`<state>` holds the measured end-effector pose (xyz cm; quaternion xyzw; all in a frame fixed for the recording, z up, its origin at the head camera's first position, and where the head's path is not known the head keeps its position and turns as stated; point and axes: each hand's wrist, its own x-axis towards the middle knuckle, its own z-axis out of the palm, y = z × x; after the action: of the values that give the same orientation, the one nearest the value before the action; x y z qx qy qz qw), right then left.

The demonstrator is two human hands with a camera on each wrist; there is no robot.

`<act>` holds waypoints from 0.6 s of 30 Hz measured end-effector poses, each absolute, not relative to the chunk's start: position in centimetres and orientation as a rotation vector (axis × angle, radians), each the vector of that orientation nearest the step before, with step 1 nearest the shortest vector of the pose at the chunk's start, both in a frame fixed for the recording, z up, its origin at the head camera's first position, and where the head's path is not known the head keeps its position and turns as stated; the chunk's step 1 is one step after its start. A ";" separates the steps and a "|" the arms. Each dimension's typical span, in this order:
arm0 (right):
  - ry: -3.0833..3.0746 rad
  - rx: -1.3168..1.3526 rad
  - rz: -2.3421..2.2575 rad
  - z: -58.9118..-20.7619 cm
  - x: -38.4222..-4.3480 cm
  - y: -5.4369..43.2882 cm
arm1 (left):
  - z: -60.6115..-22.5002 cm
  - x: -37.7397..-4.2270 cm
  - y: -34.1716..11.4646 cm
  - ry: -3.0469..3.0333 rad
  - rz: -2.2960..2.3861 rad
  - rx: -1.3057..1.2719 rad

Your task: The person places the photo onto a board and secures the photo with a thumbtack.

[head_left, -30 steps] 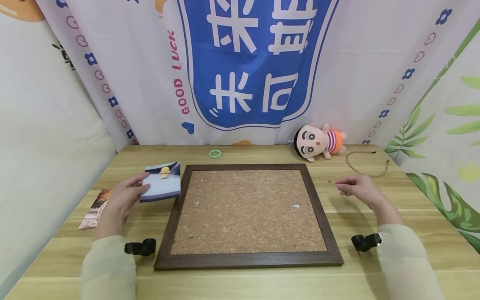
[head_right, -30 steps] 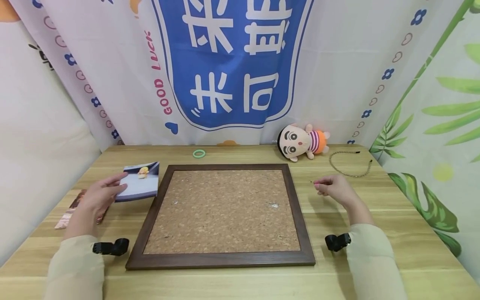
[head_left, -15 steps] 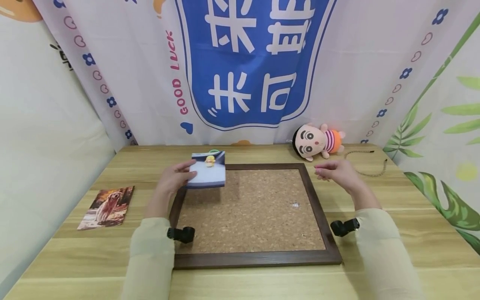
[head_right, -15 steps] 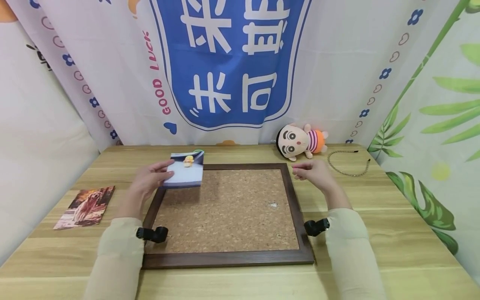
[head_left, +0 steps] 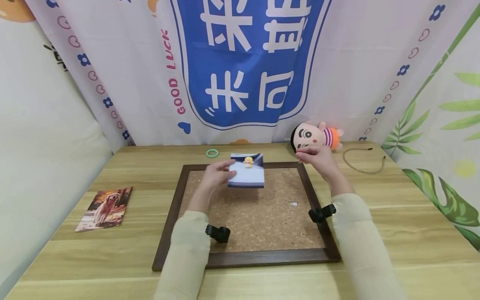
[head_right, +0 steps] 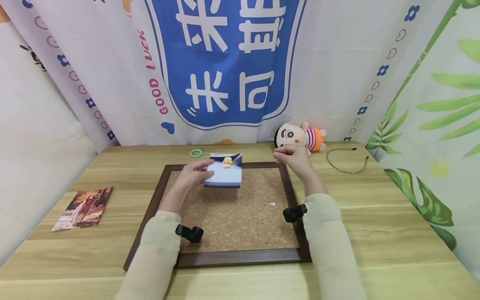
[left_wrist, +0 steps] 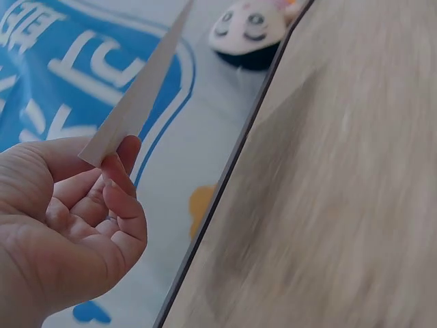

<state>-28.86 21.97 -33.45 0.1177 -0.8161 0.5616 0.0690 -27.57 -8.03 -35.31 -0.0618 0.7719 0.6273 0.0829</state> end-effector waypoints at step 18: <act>-2.523 0.221 1.663 -33.6 -30.0 20.5 | -36.8 -27.2 1.0 2.282 1.933 -0.103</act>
<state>-29.95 20.46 -33.63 0.0728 -0.8315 0.5479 0.0560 -27.24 0.96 -36.78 -0.0345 0.7606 0.6441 0.0744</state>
